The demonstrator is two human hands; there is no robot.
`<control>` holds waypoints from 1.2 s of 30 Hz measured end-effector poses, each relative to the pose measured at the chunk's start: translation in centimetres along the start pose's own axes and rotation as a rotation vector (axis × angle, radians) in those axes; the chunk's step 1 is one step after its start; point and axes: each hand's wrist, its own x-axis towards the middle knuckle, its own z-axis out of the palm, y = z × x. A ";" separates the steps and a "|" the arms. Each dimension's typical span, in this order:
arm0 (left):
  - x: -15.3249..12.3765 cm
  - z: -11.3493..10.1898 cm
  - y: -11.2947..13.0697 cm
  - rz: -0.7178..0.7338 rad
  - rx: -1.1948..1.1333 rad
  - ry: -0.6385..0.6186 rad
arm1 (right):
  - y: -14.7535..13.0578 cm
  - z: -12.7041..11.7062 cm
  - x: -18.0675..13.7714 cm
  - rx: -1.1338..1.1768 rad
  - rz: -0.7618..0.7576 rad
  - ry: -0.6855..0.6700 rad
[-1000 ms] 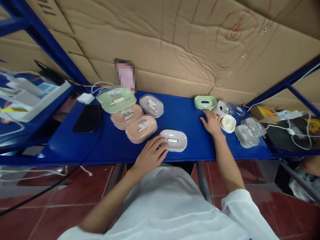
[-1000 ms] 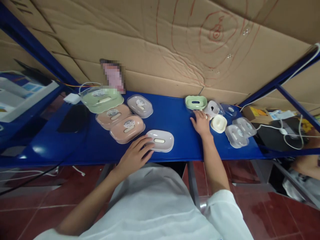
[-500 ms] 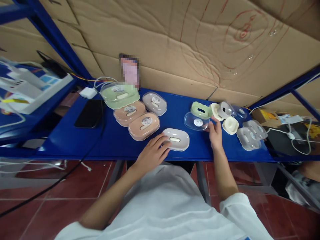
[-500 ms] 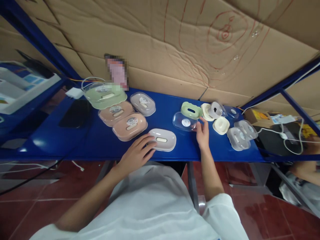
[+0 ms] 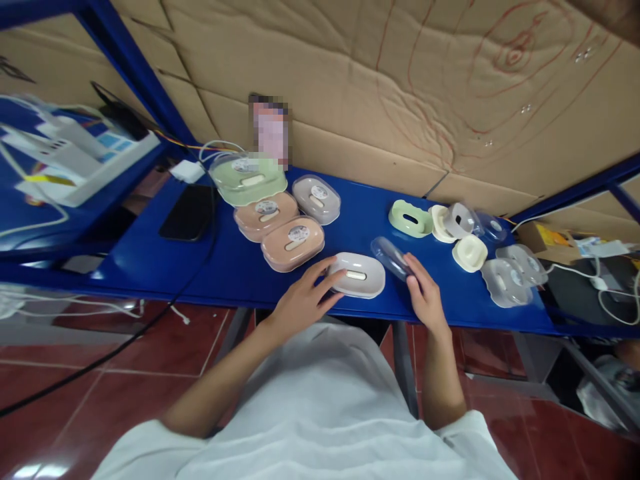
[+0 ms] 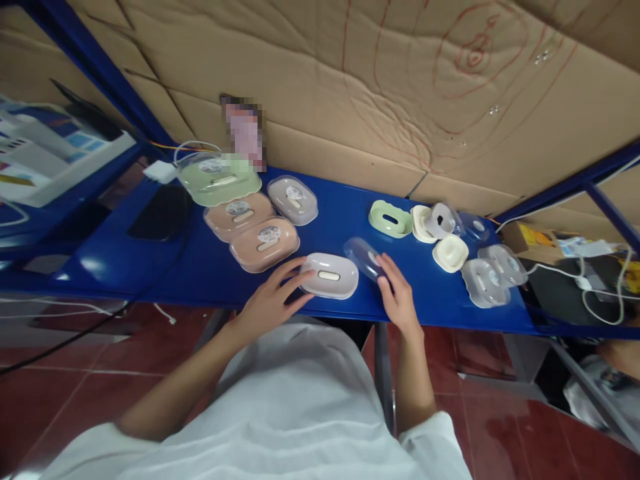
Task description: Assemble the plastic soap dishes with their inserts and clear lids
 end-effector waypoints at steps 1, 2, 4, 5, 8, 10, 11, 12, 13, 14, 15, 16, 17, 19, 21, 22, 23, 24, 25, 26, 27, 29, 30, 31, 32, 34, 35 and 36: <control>-0.1 0.0 -0.1 -0.025 -0.024 0.000 | -0.7 0.2 -0.2 0.024 -0.047 -0.061; -0.1 0.0 -0.1 -0.046 -0.052 -0.002 | -1.6 0.5 -0.3 0.029 -0.101 -0.126; -0.1 0.1 -0.3 -0.070 -0.100 -0.016 | -3.3 1.4 -0.5 0.001 -0.213 -0.219; -0.2 0.1 -0.4 -0.072 -0.116 -0.021 | -4.0 1.7 -0.5 -0.020 -0.264 -0.237; -0.2 0.3 -0.7 -0.062 -0.142 -0.013 | -5.1 2.4 -0.1 -0.078 -0.387 -0.225; -0.3 0.5 -0.9 -0.052 -0.151 0.005 | -5.0 2.5 0.2 -0.111 -0.438 -0.225; -0.3 0.6 -1.0 -0.044 -0.155 0.016 | -4.8 2.5 0.3 -0.123 -0.458 -0.230; -0.3 0.6 -1.0 -0.035 -0.159 0.026 | -4.6 2.5 0.4 -0.133 -0.471 -0.235; -0.3 0.6 -1.0 -0.027 -0.163 0.035 | -4.4 2.5 0.5 -0.143 -0.477 -0.238; -0.3 0.7 -1.0 -0.023 -0.168 0.040 | -4.2 2.6 0.5 -0.152 -0.479 -0.238; -0.3 0.6 -1.0 -0.023 -0.170 0.039 | -4.1 2.7 0.4 -0.161 -0.475 -0.237; -0.3 0.6 -1.0 -0.027 -0.172 0.035 | -4.1 2.8 0.4 -0.170 -0.467 -0.236; -0.3 0.6 -1.0 -0.032 -0.175 0.030 | -4.1 2.9 0.4 -0.179 -0.455 -0.238; -0.2 0.5 -0.9 -0.044 -0.177 0.021 | -4.3 2.8 0.4 -0.190 -0.433 -0.243; -0.2 0.4 -0.8 -0.055 -0.172 0.007 | -4.6 2.6 0.5 -0.196 -0.415 -0.255; -0.1 0.4 -0.8 -0.060 -0.168 -0.002 | -4.7 2.4 0.6 -0.199 -0.410 -0.263; -0.1 0.4 -0.8 -0.062 -0.164 -0.008 | -4.8 2.3 0.7 -0.204 -0.407 -0.270; -0.1 0.4 -0.9 -0.063 -0.163 -0.010 | -4.9 2.2 0.8 -0.214 -0.406 -0.275; -0.2 0.4 -0.9 -0.061 -0.166 -0.009 | -4.9 2.1 0.8 -0.228 -0.407 -0.277; -0.2 0.4 -1.0 -0.057 -0.171 -0.003 | -4.9 2.1 0.8 -0.243 -0.411 -0.276; -0.2 0.5 -1.1 -0.055 -0.174 0.004 | -4.8 2.2 0.7 -0.258 -0.415 -0.274; -0.3 0.6 -1.2 -0.053 -0.176 0.015 | -4.7 2.5 0.4 -0.274 -0.431 -0.268; -0.4 0.6 -1.2 -0.052 -0.176 0.019 | -4.6 2.7 0.3 -0.272 -0.443 -0.261; -0.4 0.6 -1.3 -0.051 -0.176 0.023 | -4.5 2.9 0.1 -0.265 -0.457 -0.249; -0.4 0.6 -1.3 -0.047 -0.177 0.026 | -4.4 3.1 -0.1 -0.253 -0.471 -0.231; -0.4 0.6 -1.1 -0.042 -0.166 0.018 | -4.3 3.4 -0.4 -0.232 -0.487 -0.197; -0.3 0.5 -1.0 -0.046 -0.150 0.005 | -4.3 3.4 -0.6 -0.227 -0.484 -0.183; -0.2 0.4 -0.8 -0.056 -0.128 -0.015 | -4.2 3.4 -0.6 -0.230 -0.469 -0.167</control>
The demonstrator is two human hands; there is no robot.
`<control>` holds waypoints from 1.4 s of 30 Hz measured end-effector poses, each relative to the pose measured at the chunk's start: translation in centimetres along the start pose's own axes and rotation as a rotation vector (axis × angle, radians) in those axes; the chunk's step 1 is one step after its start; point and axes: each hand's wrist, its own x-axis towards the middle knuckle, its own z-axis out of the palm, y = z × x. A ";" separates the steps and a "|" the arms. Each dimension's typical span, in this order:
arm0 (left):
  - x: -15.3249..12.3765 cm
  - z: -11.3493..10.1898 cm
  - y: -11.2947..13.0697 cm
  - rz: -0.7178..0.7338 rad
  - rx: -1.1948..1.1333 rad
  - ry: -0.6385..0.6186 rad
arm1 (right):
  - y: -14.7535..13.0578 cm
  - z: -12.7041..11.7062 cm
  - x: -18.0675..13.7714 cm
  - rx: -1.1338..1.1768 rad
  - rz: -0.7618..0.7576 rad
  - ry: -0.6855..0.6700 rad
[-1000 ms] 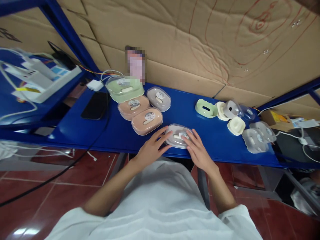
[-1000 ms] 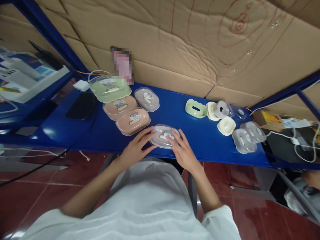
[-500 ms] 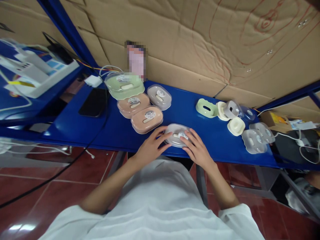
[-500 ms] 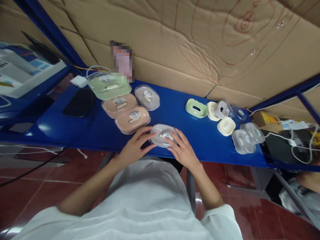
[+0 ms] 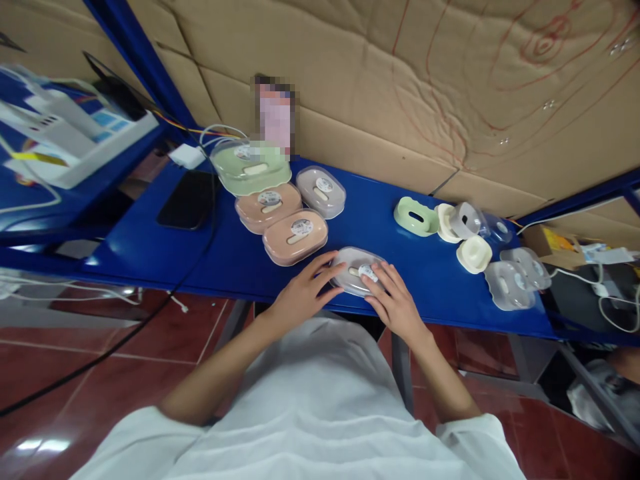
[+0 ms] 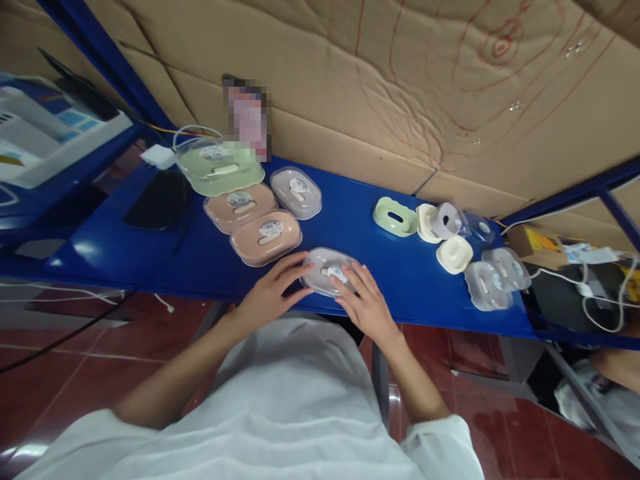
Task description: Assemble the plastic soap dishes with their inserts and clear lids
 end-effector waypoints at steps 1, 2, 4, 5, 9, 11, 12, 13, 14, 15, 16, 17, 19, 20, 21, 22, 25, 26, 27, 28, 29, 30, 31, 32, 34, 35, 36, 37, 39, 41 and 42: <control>0.1 0.0 0.2 -0.015 0.026 -0.025 | 0.1 0.0 -0.1 -0.012 0.030 0.013; 0.1 -0.1 0.4 -0.025 0.053 -0.047 | 0.2 0.0 -0.1 -0.032 0.073 0.030; 0.2 -0.1 0.7 -0.025 0.104 -0.073 | 0.8 -0.1 0.1 -0.095 0.187 0.093; 0.2 -0.1 0.7 -0.019 0.127 -0.075 | 1.2 -0.2 0.4 -0.133 0.251 0.131; 0.1 0.0 0.7 0.021 0.175 -0.068 | 3.5 -0.3 3.0 -0.199 0.417 0.205; 0.0 0.0 0.7 0.033 0.172 -0.065 | 5.0 -0.4 5.2 -0.127 0.398 0.169; 0.0 0.0 0.6 0.032 0.171 -0.062 | 5.9 -0.5 6.3 -0.069 0.369 0.139; 0.0 0.1 0.6 0.028 0.174 -0.058 | 6.9 -0.6 7.3 -0.011 0.337 0.108; 0.0 0.1 0.6 0.025 0.179 -0.057 | 8.0 -0.6 8.1 0.035 0.313 0.080; 0.0 0.1 0.6 0.026 0.187 -0.059 | 9.1 -0.8 8.7 0.053 0.309 0.060; 0.1 0.1 0.6 0.029 0.195 -0.061 | 10.1 -0.9 9.1 0.034 0.332 0.050; 0.1 0.0 0.6 0.031 0.203 -0.063 | 11.1 -1.1 9.1 -0.018 0.378 0.045; 0.1 0.0 0.6 0.040 0.210 -0.068 | 12.5 -1.6 8.2 -0.155 0.491 0.031; 0.2 0.0 0.6 0.044 0.210 -0.071 | 12.8 -1.9 7.5 -0.210 0.534 0.021; 0.2 0.0 0.7 0.046 0.210 -0.072 | 12.8 -2.2 6.6 -0.247 0.560 0.010; 0.2 -0.1 0.7 0.047 0.210 -0.070 | 12.4 -2.7 5.7 -0.263 0.564 -0.001; 0.3 -0.4 0.8 0.070 0.217 -0.055 | 10.0 -4.2 3.4 -0.150 0.457 -0.057; 0.3 -0.5 0.8 0.093 0.224 -0.050 | 8.9 -4.8 2.9 -0.056 0.391 -0.093; 0.3 -0.6 0.9 0.128 0.233 -0.052 | 7.8 -5.4 2.6 0.056 0.325 -0.130; 0.2 -0.7 0.9 0.166 0.243 -0.058 | 6.8 -5.9 2.5 0.172 0.275 -0.155; 0.2 -0.8 1.0 0.202 0.255 -0.069 | 5.9 -6.2 2.5 0.278 0.253 -0.162; 0.2 -0.9 1.0 0.236 0.267 -0.081 | 5.2 -6.4 2.7 0.365 0.261 -0.147; 0.1 -0.9 1.1 0.261 0.278 -0.093 | 4.6 -6.5 3.1 0.433 0.295 -0.117; 0.1 -1.0 1.1 0.278 0.289 -0.103 | 4.3 -6.3 3.5 0.487 0.345 -0.082; 0.2 -1.0 1.2 0.292 0.305 -0.123 | 4.0 -5.2 4.6 0.558 0.439 -0.045; 0.3 -1.0 1.2 0.291 0.309 -0.140 | 4.0 -4.5 5.1 0.568 0.464 -0.046; 0.5 -1.0 1.2 0.287 0.308 -0.163 | 4.2 -3.8 5.6 0.547 0.471 -0.045; 0.6 -1.0 1.2 0.286 0.301 -0.192 | 4.4 -3.1 5.9 0.491 0.463 -0.036; 0.8 -1.0 1.2 0.288 0.288 -0.243 | 5.5 -2.3 5.8 0.300 0.431 0.019; 0.9 -1.1 1.2 0.276 0.281 -0.263 | 7.5 -2.4 4.6 0.067 0.455 0.108; 0.9 -1.1 1.2 0.261 0.281 -0.261 | 8.8 -2.8 3.6 -0.040 0.505 0.153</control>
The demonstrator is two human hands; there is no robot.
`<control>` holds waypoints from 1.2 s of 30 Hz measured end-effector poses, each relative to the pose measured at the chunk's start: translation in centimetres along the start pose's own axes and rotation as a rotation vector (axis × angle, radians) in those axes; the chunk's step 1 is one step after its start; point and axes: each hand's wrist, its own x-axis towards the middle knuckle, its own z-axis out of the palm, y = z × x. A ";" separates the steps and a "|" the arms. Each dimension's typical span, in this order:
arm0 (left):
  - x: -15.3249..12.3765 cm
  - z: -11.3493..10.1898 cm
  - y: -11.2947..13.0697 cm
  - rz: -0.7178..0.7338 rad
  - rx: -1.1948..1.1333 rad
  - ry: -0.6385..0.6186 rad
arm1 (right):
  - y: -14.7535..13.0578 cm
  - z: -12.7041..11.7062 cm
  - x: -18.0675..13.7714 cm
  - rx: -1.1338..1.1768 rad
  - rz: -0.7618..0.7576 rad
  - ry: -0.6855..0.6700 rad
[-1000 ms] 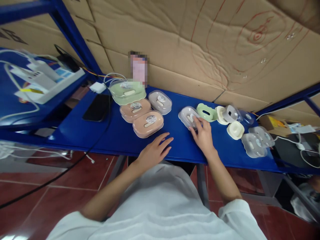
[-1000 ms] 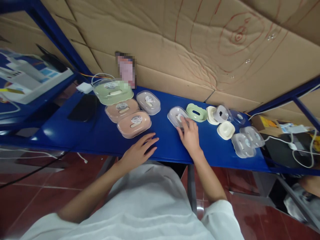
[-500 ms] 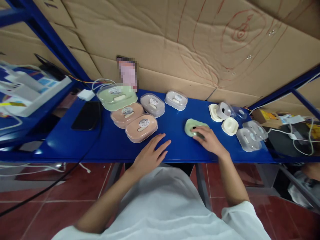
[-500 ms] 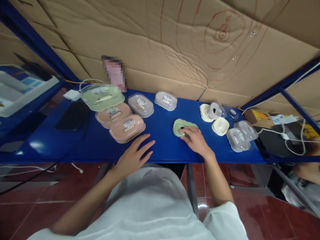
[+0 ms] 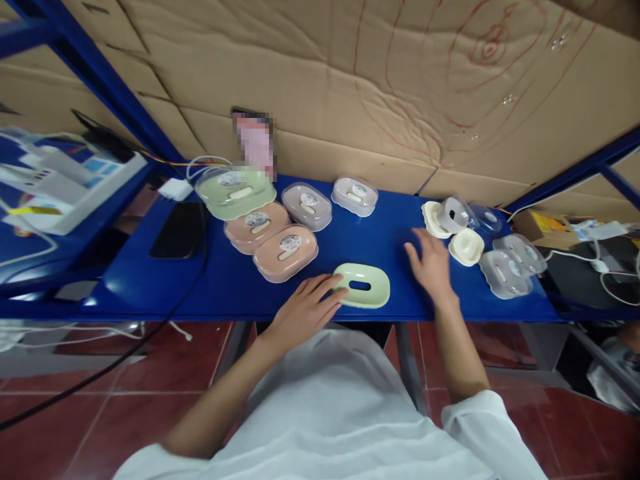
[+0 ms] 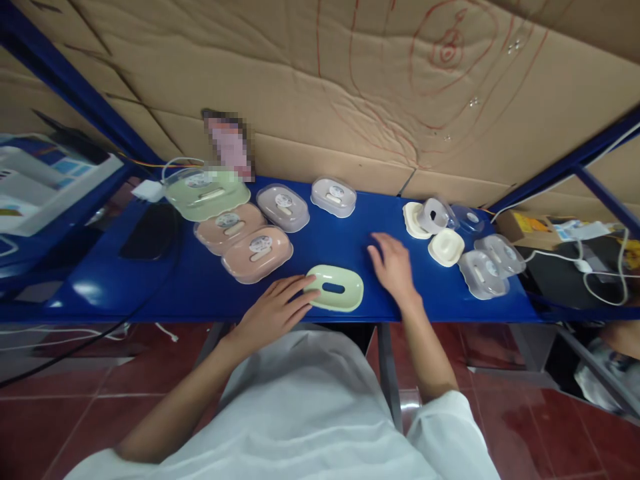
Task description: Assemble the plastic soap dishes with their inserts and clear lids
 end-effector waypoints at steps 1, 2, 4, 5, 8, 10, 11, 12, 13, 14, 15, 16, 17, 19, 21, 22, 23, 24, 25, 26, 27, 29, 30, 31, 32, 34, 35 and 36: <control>0.0 0.0 0.0 -0.021 -0.002 0.003 | 1.9 -0.6 -0.3 -0.100 0.076 0.070; -0.1 0.0 0.0 -0.041 -0.008 0.006 | 3.9 -1.3 -0.8 -0.197 0.173 0.136; -0.2 0.0 0.0 -0.067 -0.025 0.013 | 7.7 -2.7 -2.3 -0.324 0.367 0.200; -0.3 0.1 0.0 -0.071 -0.039 0.023 | 9.3 -3.3 -3.3 -0.337 0.424 0.194; -0.5 0.2 -0.2 -0.085 -0.131 0.120 | 11.2 -4.4 -6.8 -0.270 0.388 0.193; -0.6 0.3 -0.3 -0.106 -0.215 0.222 | 10.3 -4.6 -9.0 -0.182 0.280 0.219; -0.7 0.3 -0.4 -0.116 -0.249 0.268 | 9.3 -4.6 -9.9 -0.127 0.228 0.219; -0.7 0.2 -0.5 -0.123 -0.274 0.301 | 8.0 -4.5 -10.6 -0.066 0.180 0.204; -0.6 0.2 -0.5 -0.127 -0.290 0.317 | 6.6 -4.3 -11.1 -0.006 0.132 0.175; -0.6 0.1 -0.6 -0.131 -0.298 0.321 | 5.2 -4.1 -11.3 0.046 0.082 0.132; -0.5 0.1 -0.6 -0.134 -0.299 0.318 | 3.9 -3.7 -11.3 0.085 0.032 0.087; -0.5 0.0 -0.6 -0.139 -0.296 0.312 | 2.6 -3.4 -11.1 0.114 -0.016 0.045; -0.4 0.0 -0.6 -0.145 -0.291 0.305 | 1.5 -3.0 -10.7 0.137 -0.059 0.009; -0.2 0.0 -0.6 -0.156 -0.274 0.306 | -0.1 -2.2 -9.6 0.180 -0.115 -0.021; -0.1 0.1 -0.6 -0.164 -0.256 0.303 | -1.3 -1.6 -8.3 0.219 -0.121 0.008; -0.1 0.2 -0.6 -0.167 -0.249 0.294 | -1.8 -1.3 -7.8 0.233 -0.115 0.018; 0.0 0.2 -0.6 -0.171 -0.241 0.279 | -2.3 -1.0 -7.3 0.240 -0.115 0.018; 0.0 0.3 -0.6 -0.175 -0.234 0.262 | -2.7 -0.7 -6.9 0.241 -0.131 0.004; 0.1 0.3 -0.5 -0.180 -0.227 0.245 | -3.2 -0.4 -6.6 0.235 -0.163 -0.023; 0.2 0.3 -0.5 -0.188 -0.218 0.233 | -3.6 0.0 -6.3 0.221 -0.209 -0.061; 0.2 0.3 -0.5 -0.196 -0.207 0.226 | -4.0 0.4 -6.0 0.203 -0.261 -0.098; 0.3 0.3 -0.4 -0.216 -0.181 0.221 | -4.7 1.0 -5.3 0.168 -0.340 -0.151; 0.4 0.4 -0.4 -0.229 -0.169 0.221 | -4.9 1.3 -5.0 0.158 -0.359 -0.164; 0.4 0.4 -0.4 -0.239 -0.158 0.221 | -5.1 1.6 -4.6 0.154 -0.366 -0.168; 0.4 0.4 -0.3 -0.246 -0.149 0.218 | -5.1 1.8 -4.2 0.156 -0.365 -0.167; 0.5 0.4 -0.2 -0.251 -0.131 0.194 | -5.0 1.9 -3.7 0.163 -0.356 -0.166; 0.5 0.4 -0.1 -0.248 -0.116 0.173 | -4.9 1.9 -3.6 0.163 -0.351 -0.166; 0.5 0.5 -0.1 -0.242 -0.097 0.148 | -4.8 1.9 -3.7 0.156 -0.347 -0.163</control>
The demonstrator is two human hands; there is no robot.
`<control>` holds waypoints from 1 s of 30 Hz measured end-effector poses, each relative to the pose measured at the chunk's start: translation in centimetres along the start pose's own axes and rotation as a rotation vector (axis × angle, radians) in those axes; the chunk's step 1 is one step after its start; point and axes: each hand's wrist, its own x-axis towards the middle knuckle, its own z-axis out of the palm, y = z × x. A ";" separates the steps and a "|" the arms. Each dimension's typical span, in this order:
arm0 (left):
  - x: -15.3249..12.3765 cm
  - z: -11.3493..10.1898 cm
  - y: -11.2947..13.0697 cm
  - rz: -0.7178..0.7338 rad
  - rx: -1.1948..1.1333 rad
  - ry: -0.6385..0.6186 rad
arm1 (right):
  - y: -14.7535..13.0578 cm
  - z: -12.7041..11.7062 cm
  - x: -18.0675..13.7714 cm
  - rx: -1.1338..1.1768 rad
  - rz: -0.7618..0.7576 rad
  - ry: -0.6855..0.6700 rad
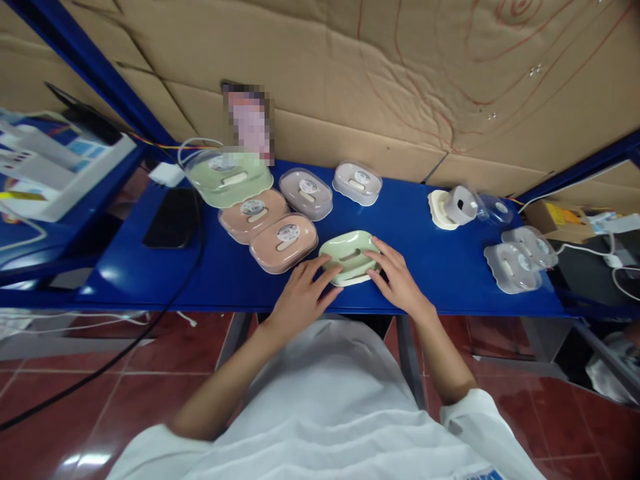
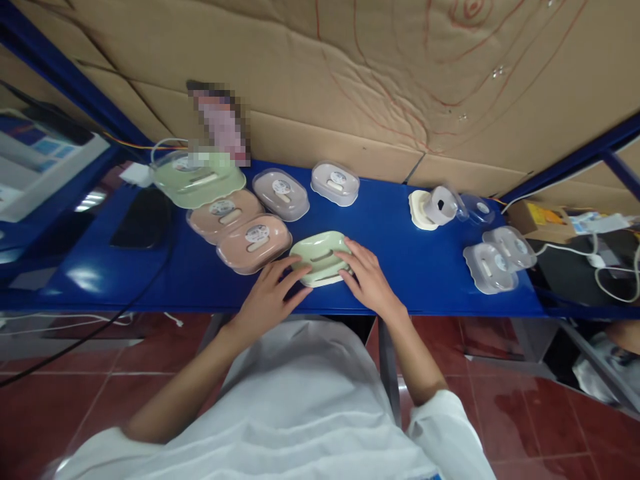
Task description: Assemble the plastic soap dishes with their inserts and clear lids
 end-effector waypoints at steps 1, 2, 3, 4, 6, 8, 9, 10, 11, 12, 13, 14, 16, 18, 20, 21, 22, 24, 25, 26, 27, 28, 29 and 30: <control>0.0 0.0 0.1 0.007 0.024 -0.023 | 0.1 -0.1 -0.2 -0.015 -0.002 0.006; -0.1 0.0 0.1 0.013 0.048 -0.043 | 0.1 -0.1 -0.5 -0.040 -0.008 0.014; -0.1 0.0 0.2 0.019 0.067 -0.059 | 0.0 -0.1 -0.8 -0.071 -0.016 0.027; -0.2 0.0 0.2 0.025 0.080 -0.069 | -0.1 0.0 -1.2 -0.109 -0.024 0.042; -0.2 0.0 0.2 0.035 0.086 -0.079 | -0.7 0.1 -2.1 -0.184 -0.034 0.063; -0.2 -0.1 0.2 0.045 0.084 -0.083 | -1.3 0.3 -2.7 -0.230 -0.038 0.062; -0.2 -0.1 0.2 0.049 0.085 -0.084 | -1.4 0.1 -2.8 -0.234 -0.048 0.046; -0.1 -0.1 0.2 0.052 0.087 -0.081 | -1.2 -0.2 -2.9 -0.229 -0.062 0.024; -0.1 -0.1 0.2 0.055 0.091 -0.077 | -0.7 -0.7 -2.7 -0.218 -0.070 0.008; -0.1 -0.1 0.2 0.054 0.097 -0.071 | 0.3 -1.6 -2.4 -0.208 -0.062 0.008; -0.2 0.0 0.2 0.055 0.102 -0.066 | 1.8 -2.8 -2.0 -0.205 -0.033 0.030; -0.2 0.0 0.2 0.055 0.107 -0.061 | 3.8 -4.1 -1.5 -0.216 0.031 0.080; -0.2 0.0 0.2 0.057 0.113 -0.054 | 8.9 -7.2 -0.2 -0.271 0.247 0.248; -0.3 0.0 0.2 0.054 0.115 -0.052 | 14.2 -9.9 0.9 -0.356 0.591 0.430; -0.3 0.0 0.2 0.048 0.111 -0.051 | 18.4 -11.4 1.6 -0.370 0.787 0.521; -0.3 0.0 0.2 0.047 0.107 -0.051 | 19.9 -11.7 1.7 -0.359 0.850 0.548; -0.3 0.0 0.2 0.047 0.101 -0.052 | 20.9 -11.6 1.8 -0.340 0.882 0.565; -0.3 0.0 0.1 0.049 0.083 -0.052 | 22.1 -11.0 1.8 -0.292 0.898 0.587; -0.3 0.1 0.1 0.047 0.074 -0.053 | 22.4 -10.7 1.7 -0.266 0.887 0.594; -0.3 0.1 0.1 0.044 0.069 -0.054 | 22.6 -10.4 1.7 -0.239 0.874 0.601; -0.3 0.1 0.1 0.041 0.068 -0.052 | 22.6 -10.2 1.8 -0.214 0.860 0.606; -0.3 0.1 0.1 0.036 0.074 -0.049 | 22.6 -10.1 1.8 -0.192 0.842 0.616; -0.3 0.1 0.1 0.032 0.081 -0.047 | 22.5 -10.1 1.9 -0.176 0.817 0.636; -0.4 0.1 0.2 0.029 0.087 -0.044 | 22.1 -10.2 1.9 -0.167 0.783 0.664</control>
